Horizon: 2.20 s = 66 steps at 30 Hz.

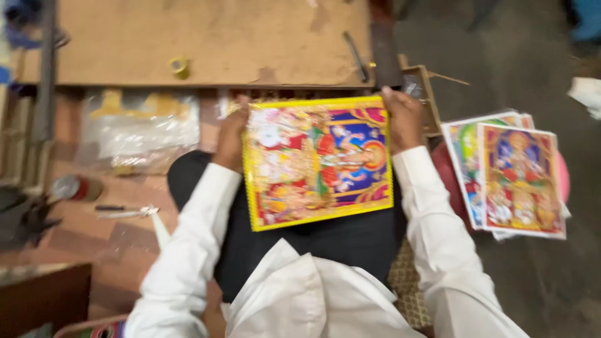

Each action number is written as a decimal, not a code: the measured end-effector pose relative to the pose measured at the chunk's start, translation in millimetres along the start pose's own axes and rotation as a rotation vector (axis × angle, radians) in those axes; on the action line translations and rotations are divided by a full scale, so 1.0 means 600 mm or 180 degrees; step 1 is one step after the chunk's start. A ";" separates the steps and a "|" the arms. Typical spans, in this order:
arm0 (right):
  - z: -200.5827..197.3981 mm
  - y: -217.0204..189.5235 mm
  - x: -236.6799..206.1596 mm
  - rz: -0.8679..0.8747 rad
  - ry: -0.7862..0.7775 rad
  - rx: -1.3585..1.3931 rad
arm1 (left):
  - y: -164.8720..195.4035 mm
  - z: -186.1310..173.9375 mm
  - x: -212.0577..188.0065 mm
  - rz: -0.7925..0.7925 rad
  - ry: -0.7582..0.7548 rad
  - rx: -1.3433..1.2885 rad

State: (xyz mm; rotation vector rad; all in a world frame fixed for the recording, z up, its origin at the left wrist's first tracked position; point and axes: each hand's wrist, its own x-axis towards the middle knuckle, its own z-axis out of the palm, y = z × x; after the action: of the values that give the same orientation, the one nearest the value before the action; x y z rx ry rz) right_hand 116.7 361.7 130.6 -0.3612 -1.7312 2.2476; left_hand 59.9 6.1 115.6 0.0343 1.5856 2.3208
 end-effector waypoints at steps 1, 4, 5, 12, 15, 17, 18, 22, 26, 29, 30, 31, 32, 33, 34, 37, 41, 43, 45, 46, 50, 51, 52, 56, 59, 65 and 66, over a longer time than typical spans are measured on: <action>0.004 0.011 0.003 -0.0210 0.0081 -0.0555 | -0.011 0.004 -0.003 0.0147 0.0235 0.0940; 0.031 0.025 -0.021 -0.1173 0.0458 -0.2898 | -0.029 0.005 -0.030 0.0417 0.0066 0.0189; 0.050 0.027 -0.041 -0.1704 0.0600 -0.4097 | -0.033 0.005 -0.037 0.0315 0.0082 -0.0021; 0.300 0.050 -0.253 -0.1432 -0.1776 -0.3710 | -0.039 -0.013 -0.026 0.0446 0.0407 0.0043; 0.304 0.054 -0.291 -0.1668 -0.2097 -0.3790 | -0.040 -0.025 -0.043 0.0408 0.0153 -0.0203; 0.260 0.053 -0.276 -0.1277 -0.1890 -0.3673 | -0.046 -0.031 -0.060 0.0339 -0.0008 -0.0620; 0.224 0.050 -0.259 -0.0870 -0.1662 -0.3577 | -0.051 -0.034 -0.065 0.0358 0.0015 -0.0697; 0.062 0.032 -0.197 -0.0954 -0.0260 -0.5224 | -0.092 -0.032 -0.050 0.0516 0.0227 -0.0645; 0.004 0.041 -0.195 -0.1340 -0.0204 -0.4497 | -0.118 -0.035 -0.025 0.0433 0.0391 -0.0754; 0.001 0.032 -0.184 -0.0928 -0.0236 -0.3161 | -0.103 -0.046 -0.024 0.0323 0.0438 -0.0750; 0.000 0.025 -0.183 -0.0592 -0.0335 -0.2197 | -0.093 -0.051 -0.027 0.0349 0.0435 -0.0622; 0.001 0.019 -0.184 -0.0226 -0.0431 -0.1229 | -0.083 -0.056 -0.029 0.0350 0.0438 -0.0483; 0.002 0.013 -0.186 -0.0048 -0.0536 -0.0842 | -0.073 -0.059 -0.029 0.0365 0.0387 -0.0469; 0.003 0.008 -0.189 0.0135 -0.0633 -0.0457 | -0.063 -0.062 -0.026 0.0372 0.0333 -0.0457; 0.005 0.004 -0.193 0.0331 -0.0727 -0.0073 | -0.056 -0.063 -0.024 0.0368 0.0287 -0.0446; 0.013 -0.001 -0.199 0.0985 -0.0890 0.0345 | -0.042 -0.064 -0.011 0.0328 0.0265 -0.0393; 0.016 0.006 -0.194 0.1071 -0.0770 0.0333 | -0.032 -0.072 0.003 0.0343 0.0255 -0.0313; 0.014 0.015 -0.190 0.0851 -0.0484 -0.0038 | -0.028 -0.078 0.010 0.0305 0.0302 -0.0366; 0.005 0.025 -0.183 0.0854 -0.0413 -0.0045 | -0.027 -0.083 0.017 0.0295 0.0256 -0.0432; 0.001 0.030 -0.180 0.0860 -0.0384 -0.0049 | -0.027 -0.086 0.021 0.0291 0.0240 -0.0463; -0.008 0.039 -0.170 0.0901 -0.0270 0.0099 | -0.031 -0.092 0.032 0.0325 0.0224 -0.0416; -0.008 0.037 -0.165 0.0925 -0.0267 0.0101 | -0.030 -0.094 0.034 0.0398 0.0204 -0.0392; -0.007 0.033 -0.160 0.0951 -0.0258 0.0103 | -0.029 -0.095 0.035 0.0465 0.0181 -0.0366; -0.004 0.003 -0.117 0.0709 -0.0411 0.0330 | -0.018 -0.085 0.039 0.0447 0.0431 -0.1138; -0.015 -0.013 -0.071 0.0269 0.0041 0.0564 | -0.004 -0.064 0.053 0.0601 0.0594 -0.1825; -0.009 0.043 0.034 0.0102 0.0736 0.0495 | 0.023 -0.002 0.156 0.0109 0.0104 -0.1419; 0.003 0.060 0.051 0.0162 0.0585 0.0430 | 0.029 0.018 0.200 0.0184 0.0138 -0.1341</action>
State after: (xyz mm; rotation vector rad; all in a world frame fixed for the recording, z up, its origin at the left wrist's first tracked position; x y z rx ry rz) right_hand 85.4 362.8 95.3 -0.5678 -1.4860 2.2717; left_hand -55.9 43.8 116.0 -0.0703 1.0956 2.6679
